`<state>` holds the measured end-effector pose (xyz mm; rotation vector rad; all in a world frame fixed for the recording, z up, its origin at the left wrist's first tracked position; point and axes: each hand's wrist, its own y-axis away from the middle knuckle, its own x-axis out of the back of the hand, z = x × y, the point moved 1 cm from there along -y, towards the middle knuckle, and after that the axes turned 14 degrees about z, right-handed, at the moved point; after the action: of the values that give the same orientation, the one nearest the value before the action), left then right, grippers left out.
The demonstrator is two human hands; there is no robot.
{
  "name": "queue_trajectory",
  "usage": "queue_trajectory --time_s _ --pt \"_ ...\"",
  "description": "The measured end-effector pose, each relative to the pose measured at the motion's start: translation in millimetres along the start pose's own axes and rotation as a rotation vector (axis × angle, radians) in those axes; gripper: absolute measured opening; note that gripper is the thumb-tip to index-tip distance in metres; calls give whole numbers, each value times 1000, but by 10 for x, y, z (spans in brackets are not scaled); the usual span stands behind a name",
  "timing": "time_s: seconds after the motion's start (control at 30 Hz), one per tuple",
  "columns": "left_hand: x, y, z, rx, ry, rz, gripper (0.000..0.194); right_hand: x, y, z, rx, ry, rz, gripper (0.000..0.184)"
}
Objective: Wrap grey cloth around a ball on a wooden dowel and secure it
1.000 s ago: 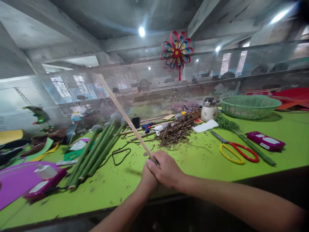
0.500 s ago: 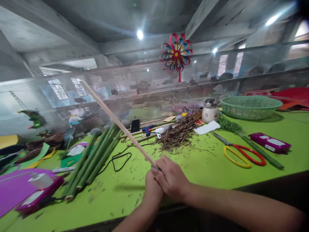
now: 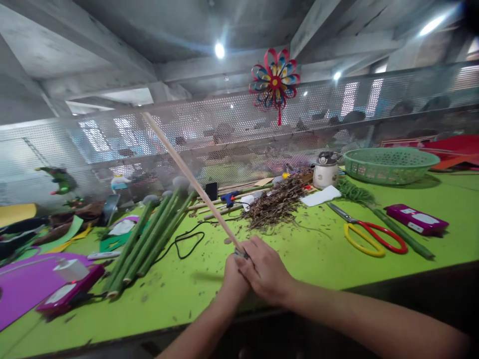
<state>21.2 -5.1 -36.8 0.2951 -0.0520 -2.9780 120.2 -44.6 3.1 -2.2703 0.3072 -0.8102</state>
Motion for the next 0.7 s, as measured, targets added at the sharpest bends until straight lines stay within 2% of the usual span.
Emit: queue_trajectory --time_s 0.13,0.27,0.47,0.6,0.7 --pt "88 104 280 -102 -155 -140 11 51 -126 188 -36 -282 -165 38" --pt "136 165 383 -166 -279 -212 17 2 -147 278 -115 -475 -200 35" --pt "109 230 351 -168 -215 -136 18 -113 -96 219 -139 -575 -193 32" --pt "118 256 297 -100 -202 -77 19 -174 -30 218 -257 -538 -105 31" --pt "180 234 228 -145 -278 24 19 -207 3 233 -314 -473 -80 29"
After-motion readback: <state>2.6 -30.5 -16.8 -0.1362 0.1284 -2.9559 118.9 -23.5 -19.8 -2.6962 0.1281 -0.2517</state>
